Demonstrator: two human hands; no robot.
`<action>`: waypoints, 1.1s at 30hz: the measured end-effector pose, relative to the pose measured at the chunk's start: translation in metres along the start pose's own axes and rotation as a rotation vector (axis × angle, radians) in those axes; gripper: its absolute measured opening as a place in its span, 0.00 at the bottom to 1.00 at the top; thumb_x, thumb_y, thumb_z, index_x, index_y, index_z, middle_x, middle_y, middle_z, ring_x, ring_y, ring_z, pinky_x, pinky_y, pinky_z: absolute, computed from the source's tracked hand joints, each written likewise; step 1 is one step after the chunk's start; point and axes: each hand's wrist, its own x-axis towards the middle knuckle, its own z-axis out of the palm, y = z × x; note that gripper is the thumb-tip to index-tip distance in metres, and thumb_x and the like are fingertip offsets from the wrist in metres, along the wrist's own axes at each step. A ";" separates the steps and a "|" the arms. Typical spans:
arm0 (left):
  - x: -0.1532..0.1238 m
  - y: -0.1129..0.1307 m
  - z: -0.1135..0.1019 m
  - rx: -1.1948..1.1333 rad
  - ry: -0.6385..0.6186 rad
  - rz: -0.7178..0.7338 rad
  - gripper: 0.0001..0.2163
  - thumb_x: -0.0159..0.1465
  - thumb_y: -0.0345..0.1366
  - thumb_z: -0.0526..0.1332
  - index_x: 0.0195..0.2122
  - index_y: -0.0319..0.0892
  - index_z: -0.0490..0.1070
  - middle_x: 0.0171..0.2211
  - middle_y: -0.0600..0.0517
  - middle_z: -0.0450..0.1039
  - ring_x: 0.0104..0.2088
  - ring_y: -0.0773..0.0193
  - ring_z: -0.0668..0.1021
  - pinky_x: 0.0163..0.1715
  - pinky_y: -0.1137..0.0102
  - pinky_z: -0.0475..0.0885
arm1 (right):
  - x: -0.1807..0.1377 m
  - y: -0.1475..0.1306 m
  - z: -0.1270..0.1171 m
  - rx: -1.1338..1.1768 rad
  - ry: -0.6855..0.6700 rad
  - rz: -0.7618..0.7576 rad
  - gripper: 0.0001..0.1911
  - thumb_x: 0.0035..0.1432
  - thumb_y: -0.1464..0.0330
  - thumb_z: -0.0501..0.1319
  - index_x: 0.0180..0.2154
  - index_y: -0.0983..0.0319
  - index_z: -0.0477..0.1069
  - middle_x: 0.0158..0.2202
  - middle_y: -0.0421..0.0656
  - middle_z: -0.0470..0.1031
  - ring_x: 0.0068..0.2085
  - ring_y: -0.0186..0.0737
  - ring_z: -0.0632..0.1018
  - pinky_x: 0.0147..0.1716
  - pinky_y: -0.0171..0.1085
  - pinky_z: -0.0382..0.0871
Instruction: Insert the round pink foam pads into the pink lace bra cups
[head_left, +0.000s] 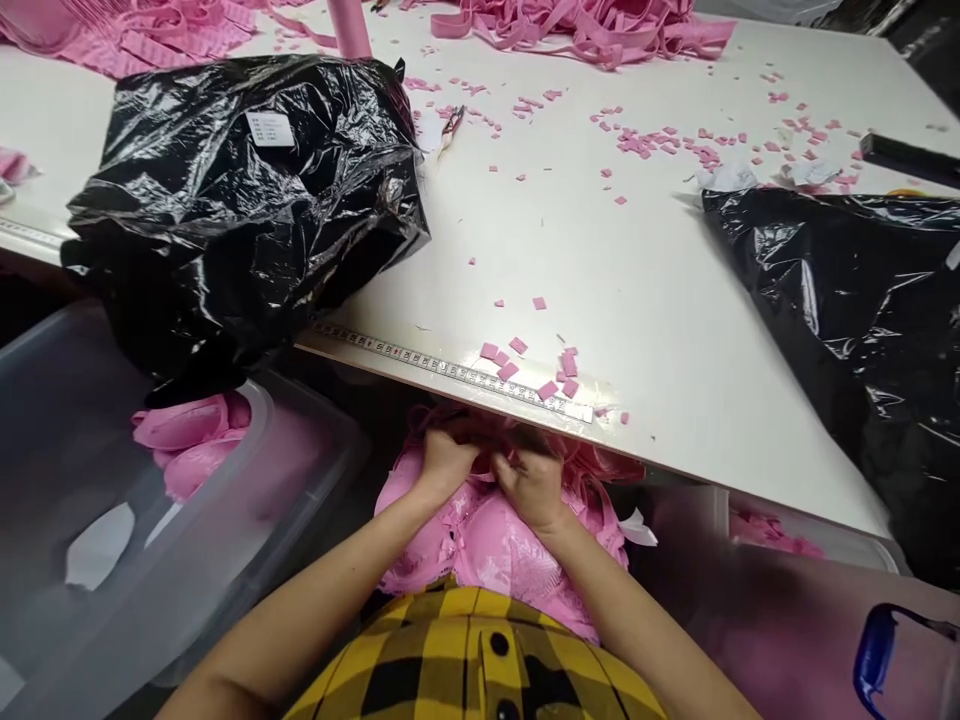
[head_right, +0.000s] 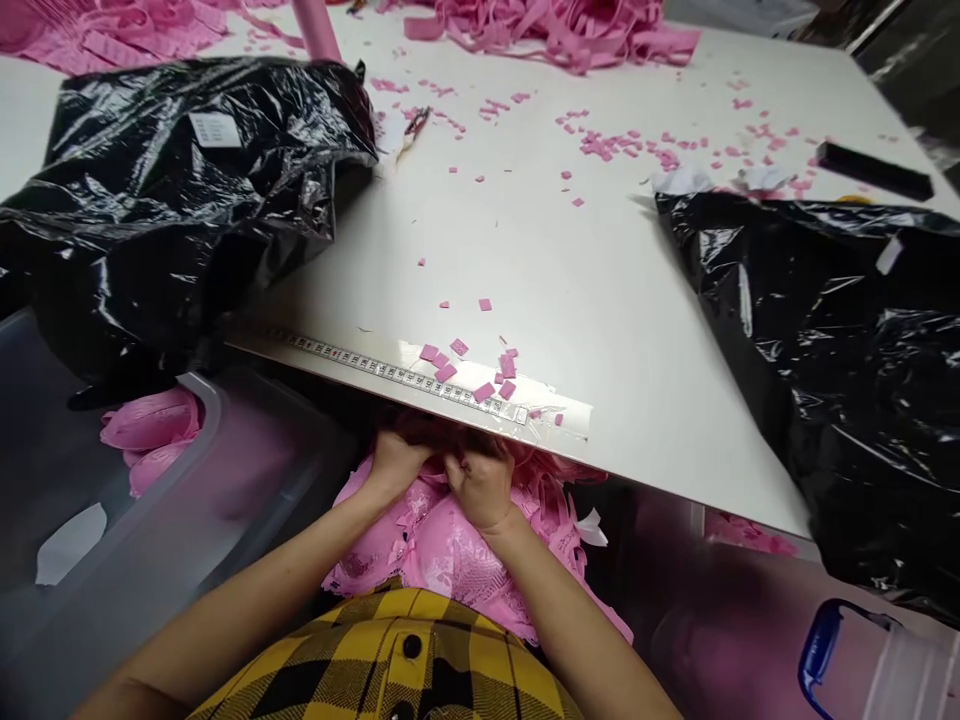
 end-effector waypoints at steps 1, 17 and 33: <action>0.000 0.000 -0.001 -0.032 -0.016 -0.019 0.05 0.44 0.24 0.63 0.22 0.38 0.74 0.24 0.53 0.76 0.26 0.65 0.76 0.27 0.73 0.71 | -0.001 0.001 0.000 -0.001 0.010 -0.011 0.13 0.54 0.70 0.52 0.32 0.64 0.75 0.27 0.46 0.76 0.31 0.41 0.74 0.35 0.36 0.66; -0.002 0.000 0.012 -0.308 -0.187 -0.197 0.10 0.45 0.36 0.65 0.19 0.38 0.65 0.16 0.58 0.63 0.16 0.75 0.63 0.16 0.76 0.59 | -0.001 0.001 -0.009 0.211 0.076 0.047 0.12 0.53 0.70 0.54 0.24 0.61 0.74 0.24 0.42 0.76 0.28 0.38 0.74 0.32 0.36 0.68; -0.006 -0.008 0.002 0.193 -0.195 0.225 0.03 0.50 0.27 0.57 0.25 0.38 0.68 0.24 0.53 0.70 0.25 0.67 0.70 0.27 0.74 0.67 | -0.008 -0.005 -0.016 0.258 0.113 0.013 0.09 0.54 0.70 0.58 0.26 0.64 0.74 0.19 0.39 0.73 0.17 0.30 0.69 0.20 0.29 0.64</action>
